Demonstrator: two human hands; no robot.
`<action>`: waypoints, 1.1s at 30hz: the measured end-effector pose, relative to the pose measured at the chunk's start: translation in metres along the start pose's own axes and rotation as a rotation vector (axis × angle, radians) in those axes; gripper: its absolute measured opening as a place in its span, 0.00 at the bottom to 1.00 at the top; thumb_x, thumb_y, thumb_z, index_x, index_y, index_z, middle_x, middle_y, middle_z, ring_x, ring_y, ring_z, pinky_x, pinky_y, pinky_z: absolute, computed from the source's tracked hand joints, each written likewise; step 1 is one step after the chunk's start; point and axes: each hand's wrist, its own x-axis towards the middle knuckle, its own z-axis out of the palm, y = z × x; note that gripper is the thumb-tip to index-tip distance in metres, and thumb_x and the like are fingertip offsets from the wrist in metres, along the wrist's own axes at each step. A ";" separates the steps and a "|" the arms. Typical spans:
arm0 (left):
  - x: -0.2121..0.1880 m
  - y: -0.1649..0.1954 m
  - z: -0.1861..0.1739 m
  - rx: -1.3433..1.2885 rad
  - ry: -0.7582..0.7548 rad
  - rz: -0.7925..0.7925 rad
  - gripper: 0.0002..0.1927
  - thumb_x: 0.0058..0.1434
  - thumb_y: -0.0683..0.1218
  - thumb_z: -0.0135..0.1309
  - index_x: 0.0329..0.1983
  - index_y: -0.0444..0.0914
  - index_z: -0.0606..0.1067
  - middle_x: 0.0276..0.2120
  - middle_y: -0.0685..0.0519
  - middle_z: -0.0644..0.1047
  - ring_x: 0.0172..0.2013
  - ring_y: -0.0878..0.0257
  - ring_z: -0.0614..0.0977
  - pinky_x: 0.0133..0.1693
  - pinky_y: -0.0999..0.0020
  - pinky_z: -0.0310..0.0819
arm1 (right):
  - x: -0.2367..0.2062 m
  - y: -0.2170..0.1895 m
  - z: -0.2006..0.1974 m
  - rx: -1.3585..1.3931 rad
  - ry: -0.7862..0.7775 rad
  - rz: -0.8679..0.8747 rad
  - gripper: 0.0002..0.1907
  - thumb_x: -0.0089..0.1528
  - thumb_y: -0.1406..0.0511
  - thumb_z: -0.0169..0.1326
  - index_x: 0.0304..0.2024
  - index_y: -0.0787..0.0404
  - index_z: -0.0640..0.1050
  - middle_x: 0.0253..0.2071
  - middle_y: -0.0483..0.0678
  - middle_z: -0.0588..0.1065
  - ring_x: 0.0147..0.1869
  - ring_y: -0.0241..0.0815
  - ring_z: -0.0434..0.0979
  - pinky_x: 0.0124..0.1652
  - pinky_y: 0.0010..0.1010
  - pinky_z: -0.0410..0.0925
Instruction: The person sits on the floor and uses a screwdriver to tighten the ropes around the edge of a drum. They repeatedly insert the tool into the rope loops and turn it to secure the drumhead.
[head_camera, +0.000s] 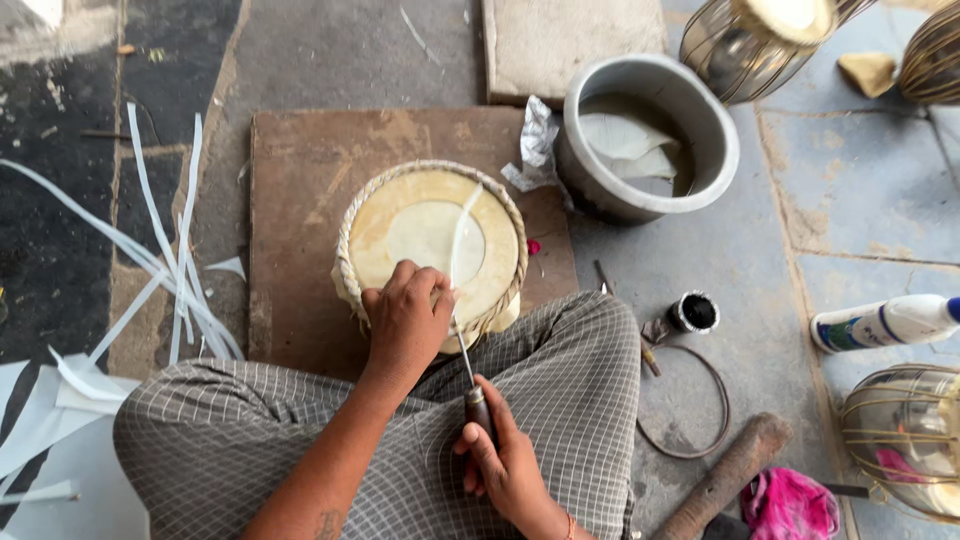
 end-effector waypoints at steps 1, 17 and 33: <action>0.004 0.002 0.000 -0.017 -0.002 -0.021 0.07 0.57 0.47 0.63 0.36 0.43 0.78 0.34 0.57 0.76 0.39 0.60 0.79 0.44 0.57 0.57 | -0.001 -0.004 -0.002 -0.005 -0.004 0.014 0.34 0.67 0.57 0.48 0.75 0.49 0.55 0.30 0.46 0.77 0.21 0.31 0.75 0.21 0.24 0.69; -0.022 0.001 -0.015 -0.202 0.038 0.555 0.09 0.58 0.40 0.61 0.41 0.40 0.75 0.42 0.55 0.80 0.41 0.55 0.81 0.43 0.58 0.70 | 0.069 -0.079 -0.056 0.414 -0.186 0.101 0.17 0.67 0.61 0.48 0.43 0.69 0.81 0.29 0.50 0.79 0.27 0.38 0.77 0.30 0.26 0.73; -0.051 0.030 -0.015 -0.415 0.008 0.156 0.06 0.64 0.44 0.61 0.39 0.39 0.76 0.30 0.55 0.80 0.27 0.65 0.81 0.31 0.69 0.75 | 0.009 -0.059 -0.070 -0.150 0.191 -0.499 0.13 0.61 0.73 0.63 0.48 0.59 0.85 0.34 0.42 0.76 0.35 0.30 0.75 0.34 0.24 0.72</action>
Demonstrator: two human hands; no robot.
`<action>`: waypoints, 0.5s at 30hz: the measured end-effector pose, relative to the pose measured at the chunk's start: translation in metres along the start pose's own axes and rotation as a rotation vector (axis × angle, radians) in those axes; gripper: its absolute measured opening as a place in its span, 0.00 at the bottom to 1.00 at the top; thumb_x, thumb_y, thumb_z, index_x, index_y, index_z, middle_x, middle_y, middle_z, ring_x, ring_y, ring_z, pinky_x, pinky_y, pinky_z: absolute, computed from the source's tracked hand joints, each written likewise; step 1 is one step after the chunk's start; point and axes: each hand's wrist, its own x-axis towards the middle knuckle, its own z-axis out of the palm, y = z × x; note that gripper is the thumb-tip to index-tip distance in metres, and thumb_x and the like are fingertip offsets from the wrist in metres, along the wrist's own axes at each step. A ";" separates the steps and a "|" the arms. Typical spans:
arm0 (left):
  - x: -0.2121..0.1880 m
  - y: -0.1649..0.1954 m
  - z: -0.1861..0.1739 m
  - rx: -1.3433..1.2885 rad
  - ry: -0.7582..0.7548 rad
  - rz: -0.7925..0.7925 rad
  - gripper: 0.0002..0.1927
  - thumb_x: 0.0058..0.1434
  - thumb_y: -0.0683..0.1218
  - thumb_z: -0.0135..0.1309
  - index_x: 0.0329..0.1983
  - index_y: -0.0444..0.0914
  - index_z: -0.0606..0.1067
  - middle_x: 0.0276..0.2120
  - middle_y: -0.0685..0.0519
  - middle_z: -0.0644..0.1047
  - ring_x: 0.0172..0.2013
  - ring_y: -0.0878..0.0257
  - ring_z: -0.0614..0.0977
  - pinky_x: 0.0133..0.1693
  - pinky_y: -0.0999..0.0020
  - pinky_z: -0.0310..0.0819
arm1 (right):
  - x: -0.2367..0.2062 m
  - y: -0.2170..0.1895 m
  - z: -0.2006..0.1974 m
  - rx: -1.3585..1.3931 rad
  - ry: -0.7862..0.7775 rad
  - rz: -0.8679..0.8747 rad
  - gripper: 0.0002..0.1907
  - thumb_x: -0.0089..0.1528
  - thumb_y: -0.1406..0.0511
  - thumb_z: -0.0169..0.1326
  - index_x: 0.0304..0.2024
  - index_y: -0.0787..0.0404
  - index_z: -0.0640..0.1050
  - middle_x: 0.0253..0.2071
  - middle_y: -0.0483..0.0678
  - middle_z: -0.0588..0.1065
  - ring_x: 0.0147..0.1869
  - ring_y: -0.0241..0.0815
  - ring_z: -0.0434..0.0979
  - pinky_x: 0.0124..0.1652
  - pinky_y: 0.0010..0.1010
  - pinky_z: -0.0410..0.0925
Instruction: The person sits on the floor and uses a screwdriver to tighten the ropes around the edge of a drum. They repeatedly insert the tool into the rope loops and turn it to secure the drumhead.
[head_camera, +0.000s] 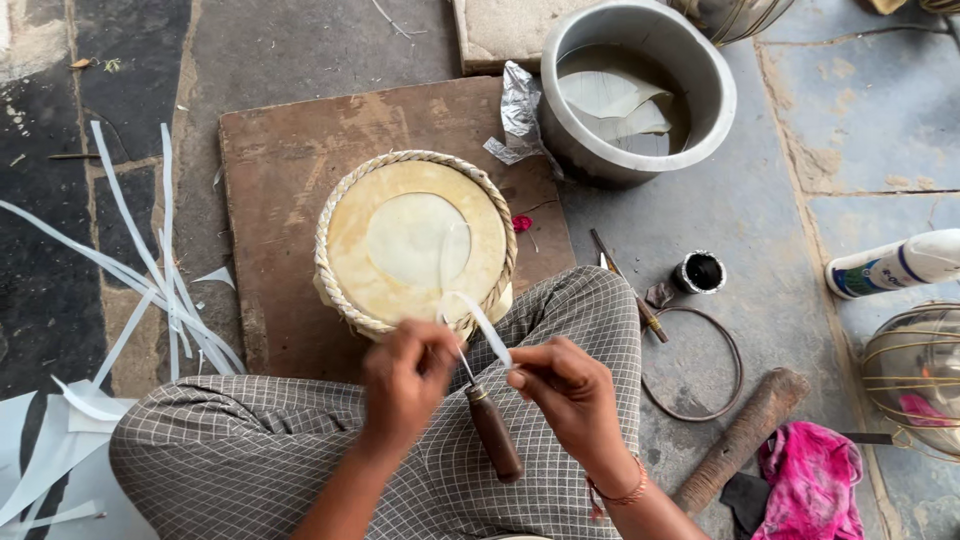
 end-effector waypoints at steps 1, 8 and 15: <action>-0.010 0.010 0.001 -0.106 -0.057 -0.085 0.07 0.63 0.45 0.62 0.39 0.38 0.77 0.31 0.54 0.80 0.28 0.65 0.82 0.30 0.70 0.77 | 0.004 -0.005 0.004 -0.117 0.024 -0.090 0.14 0.60 0.74 0.65 0.48 0.58 0.86 0.33 0.42 0.76 0.36 0.30 0.76 0.34 0.24 0.71; -0.033 0.024 0.005 -0.253 -0.034 -0.328 0.09 0.59 0.46 0.63 0.37 0.37 0.78 0.30 0.54 0.81 0.30 0.66 0.84 0.30 0.70 0.80 | 0.004 -0.029 0.018 -0.304 -0.216 -0.216 0.32 0.53 0.83 0.54 0.57 0.55 0.81 0.39 0.46 0.78 0.40 0.35 0.81 0.36 0.27 0.75; -0.034 0.028 0.010 0.064 -0.103 0.169 0.05 0.62 0.42 0.60 0.36 0.36 0.78 0.33 0.52 0.78 0.33 0.61 0.80 0.34 0.66 0.73 | 0.004 0.014 0.008 0.396 -0.213 0.256 0.27 0.63 0.76 0.57 0.64 0.62 0.68 0.35 0.47 0.77 0.37 0.34 0.78 0.36 0.27 0.73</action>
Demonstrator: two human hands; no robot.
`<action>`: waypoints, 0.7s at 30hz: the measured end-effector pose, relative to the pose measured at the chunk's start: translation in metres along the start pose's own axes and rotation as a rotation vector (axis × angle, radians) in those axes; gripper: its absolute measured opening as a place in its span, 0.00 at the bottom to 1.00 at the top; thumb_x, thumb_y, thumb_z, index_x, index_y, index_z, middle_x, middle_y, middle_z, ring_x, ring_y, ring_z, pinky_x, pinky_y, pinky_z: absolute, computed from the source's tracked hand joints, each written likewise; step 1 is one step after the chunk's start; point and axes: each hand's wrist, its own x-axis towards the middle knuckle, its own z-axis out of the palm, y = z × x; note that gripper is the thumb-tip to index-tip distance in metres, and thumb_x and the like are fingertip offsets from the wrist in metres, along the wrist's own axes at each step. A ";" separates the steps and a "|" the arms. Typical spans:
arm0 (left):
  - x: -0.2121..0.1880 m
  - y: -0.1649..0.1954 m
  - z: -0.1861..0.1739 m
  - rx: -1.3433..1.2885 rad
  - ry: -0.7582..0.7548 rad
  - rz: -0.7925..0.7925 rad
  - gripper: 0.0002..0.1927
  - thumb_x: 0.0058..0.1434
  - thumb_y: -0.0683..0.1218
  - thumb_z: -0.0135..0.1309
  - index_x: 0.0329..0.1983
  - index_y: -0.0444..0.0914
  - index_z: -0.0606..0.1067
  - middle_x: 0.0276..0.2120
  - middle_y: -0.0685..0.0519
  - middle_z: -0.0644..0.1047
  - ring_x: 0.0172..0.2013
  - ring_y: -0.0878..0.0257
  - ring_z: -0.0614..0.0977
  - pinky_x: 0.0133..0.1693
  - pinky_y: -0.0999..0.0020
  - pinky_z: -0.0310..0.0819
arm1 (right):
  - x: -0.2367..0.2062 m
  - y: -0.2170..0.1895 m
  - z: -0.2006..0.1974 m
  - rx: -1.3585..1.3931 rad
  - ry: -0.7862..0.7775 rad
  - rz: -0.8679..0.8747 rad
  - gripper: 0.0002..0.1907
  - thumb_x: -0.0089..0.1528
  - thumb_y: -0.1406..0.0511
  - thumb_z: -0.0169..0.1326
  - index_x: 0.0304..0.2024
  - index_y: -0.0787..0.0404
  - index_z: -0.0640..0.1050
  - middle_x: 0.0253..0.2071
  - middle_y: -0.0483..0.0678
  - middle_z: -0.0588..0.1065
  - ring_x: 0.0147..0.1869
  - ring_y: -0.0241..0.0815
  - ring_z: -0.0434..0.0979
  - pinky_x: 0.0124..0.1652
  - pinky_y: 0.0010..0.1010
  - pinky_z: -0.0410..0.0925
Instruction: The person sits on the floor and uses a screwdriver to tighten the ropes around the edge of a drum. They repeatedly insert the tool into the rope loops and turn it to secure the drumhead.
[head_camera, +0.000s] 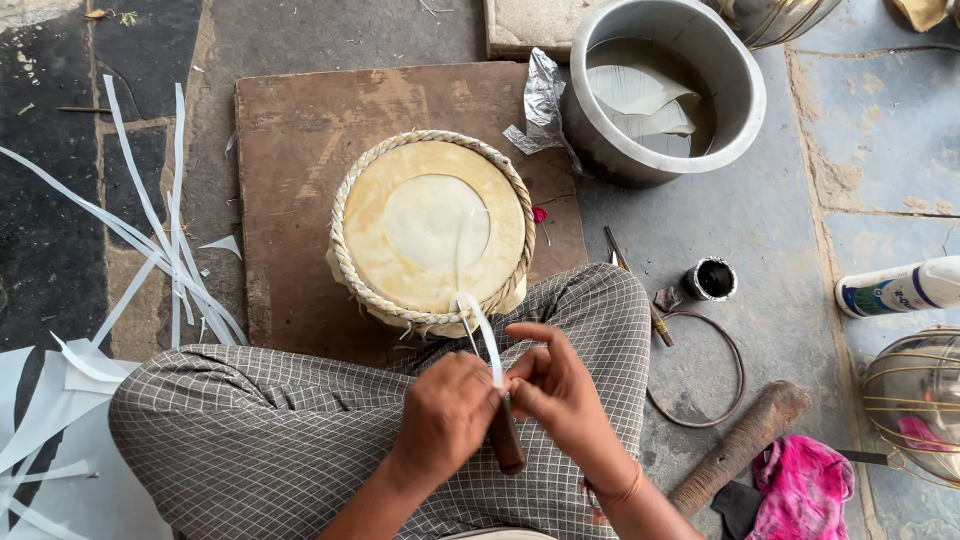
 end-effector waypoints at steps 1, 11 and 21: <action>0.001 0.000 0.000 0.058 0.008 0.062 0.05 0.61 0.43 0.61 0.35 0.37 0.77 0.33 0.52 0.77 0.33 0.59 0.80 0.34 0.64 0.70 | 0.004 0.005 -0.005 0.268 -0.031 0.120 0.27 0.64 0.75 0.57 0.65 0.63 0.68 0.33 0.48 0.75 0.34 0.35 0.74 0.33 0.26 0.70; 0.036 -0.069 -0.025 0.248 0.210 -0.180 0.09 0.57 0.43 0.64 0.32 0.37 0.74 0.40 0.52 0.76 0.44 0.53 0.78 0.46 0.53 0.64 | -0.012 0.019 0.030 -0.785 0.056 -0.094 0.34 0.59 0.61 0.64 0.65 0.63 0.69 0.45 0.53 0.78 0.46 0.45 0.81 0.45 0.35 0.75; 0.038 -0.065 -0.011 0.318 0.264 -0.236 0.09 0.55 0.44 0.66 0.30 0.40 0.75 0.43 0.54 0.76 0.47 0.56 0.76 0.52 0.54 0.61 | -0.006 0.035 0.034 -0.763 0.060 -0.173 0.30 0.62 0.62 0.61 0.64 0.66 0.70 0.48 0.52 0.80 0.49 0.45 0.83 0.48 0.34 0.75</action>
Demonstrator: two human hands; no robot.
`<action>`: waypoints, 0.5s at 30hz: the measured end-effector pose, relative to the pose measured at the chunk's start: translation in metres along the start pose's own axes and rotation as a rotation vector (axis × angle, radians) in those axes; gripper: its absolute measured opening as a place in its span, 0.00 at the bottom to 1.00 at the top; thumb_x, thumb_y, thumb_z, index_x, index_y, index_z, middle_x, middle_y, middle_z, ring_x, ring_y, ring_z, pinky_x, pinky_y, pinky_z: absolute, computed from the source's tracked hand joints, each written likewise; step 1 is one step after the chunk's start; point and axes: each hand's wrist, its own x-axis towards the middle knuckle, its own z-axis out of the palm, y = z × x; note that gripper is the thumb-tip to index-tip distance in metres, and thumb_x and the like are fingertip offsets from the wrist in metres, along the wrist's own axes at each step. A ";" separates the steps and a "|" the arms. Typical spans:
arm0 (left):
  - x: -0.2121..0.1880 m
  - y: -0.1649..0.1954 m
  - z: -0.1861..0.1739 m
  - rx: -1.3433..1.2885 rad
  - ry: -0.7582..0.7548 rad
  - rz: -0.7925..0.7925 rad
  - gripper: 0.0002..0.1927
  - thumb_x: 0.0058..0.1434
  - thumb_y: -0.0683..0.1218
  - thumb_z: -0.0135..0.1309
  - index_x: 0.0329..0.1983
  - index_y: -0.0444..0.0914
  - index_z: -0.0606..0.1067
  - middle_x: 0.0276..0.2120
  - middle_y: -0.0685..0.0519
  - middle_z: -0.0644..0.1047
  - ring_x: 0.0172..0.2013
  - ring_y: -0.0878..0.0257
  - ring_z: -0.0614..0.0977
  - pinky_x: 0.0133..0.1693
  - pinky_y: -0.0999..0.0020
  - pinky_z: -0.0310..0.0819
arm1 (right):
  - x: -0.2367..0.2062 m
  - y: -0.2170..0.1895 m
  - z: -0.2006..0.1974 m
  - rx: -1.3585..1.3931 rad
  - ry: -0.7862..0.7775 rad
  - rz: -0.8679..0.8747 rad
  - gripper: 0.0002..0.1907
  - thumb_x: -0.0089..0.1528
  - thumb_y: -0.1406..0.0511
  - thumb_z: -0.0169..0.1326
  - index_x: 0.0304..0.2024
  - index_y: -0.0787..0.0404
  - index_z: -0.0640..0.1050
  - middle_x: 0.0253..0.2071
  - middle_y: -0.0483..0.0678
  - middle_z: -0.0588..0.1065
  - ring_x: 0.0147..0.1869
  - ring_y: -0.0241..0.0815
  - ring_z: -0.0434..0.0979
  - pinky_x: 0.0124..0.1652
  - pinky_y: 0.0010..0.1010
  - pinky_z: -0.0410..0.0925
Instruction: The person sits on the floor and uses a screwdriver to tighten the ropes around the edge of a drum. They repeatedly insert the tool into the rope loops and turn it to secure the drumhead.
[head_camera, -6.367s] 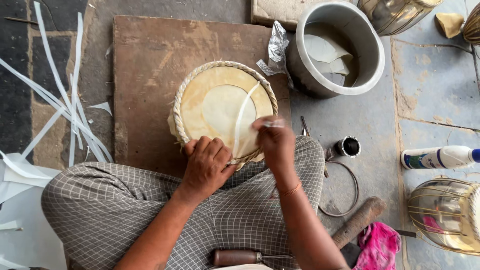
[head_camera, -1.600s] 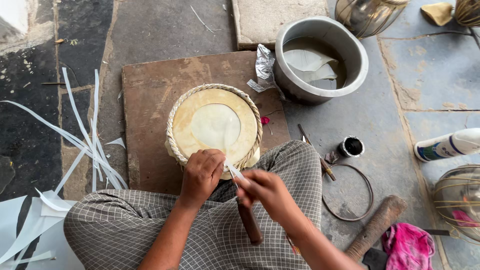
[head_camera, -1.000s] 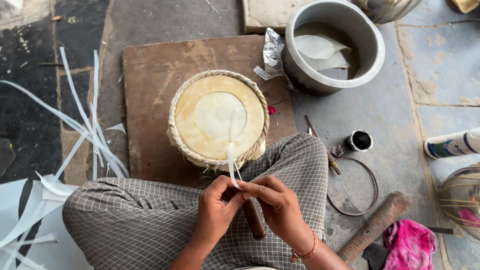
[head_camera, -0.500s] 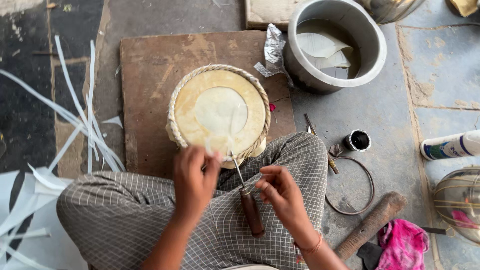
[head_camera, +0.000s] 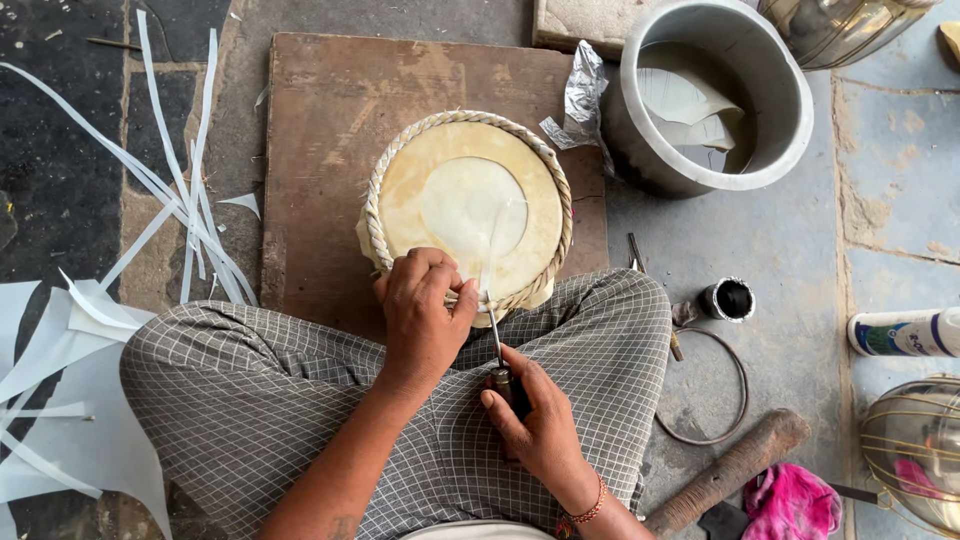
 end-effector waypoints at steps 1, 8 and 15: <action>-0.001 0.001 0.000 0.002 0.001 -0.005 0.09 0.55 0.44 0.66 0.30 0.40 0.75 0.42 0.54 0.75 0.47 0.57 0.76 0.52 0.53 0.61 | -0.001 0.000 0.001 0.003 -0.007 0.026 0.30 0.62 0.62 0.61 0.64 0.65 0.70 0.47 0.51 0.81 0.48 0.44 0.84 0.47 0.33 0.75; -0.005 0.011 0.000 0.054 -0.033 0.055 0.09 0.54 0.45 0.66 0.30 0.41 0.76 0.41 0.56 0.75 0.45 0.58 0.75 0.52 0.52 0.59 | -0.002 0.000 0.001 0.041 -0.021 0.080 0.30 0.61 0.61 0.61 0.64 0.64 0.71 0.46 0.50 0.81 0.47 0.42 0.84 0.46 0.33 0.75; -0.007 -0.003 0.002 -0.055 -0.093 0.189 0.08 0.60 0.47 0.62 0.34 0.39 0.77 0.46 0.54 0.74 0.47 0.56 0.75 0.52 0.54 0.60 | 0.008 0.006 -0.007 0.911 -0.275 0.250 0.24 0.66 0.63 0.56 0.63 0.61 0.68 0.48 0.54 0.81 0.41 0.46 0.83 0.38 0.35 0.74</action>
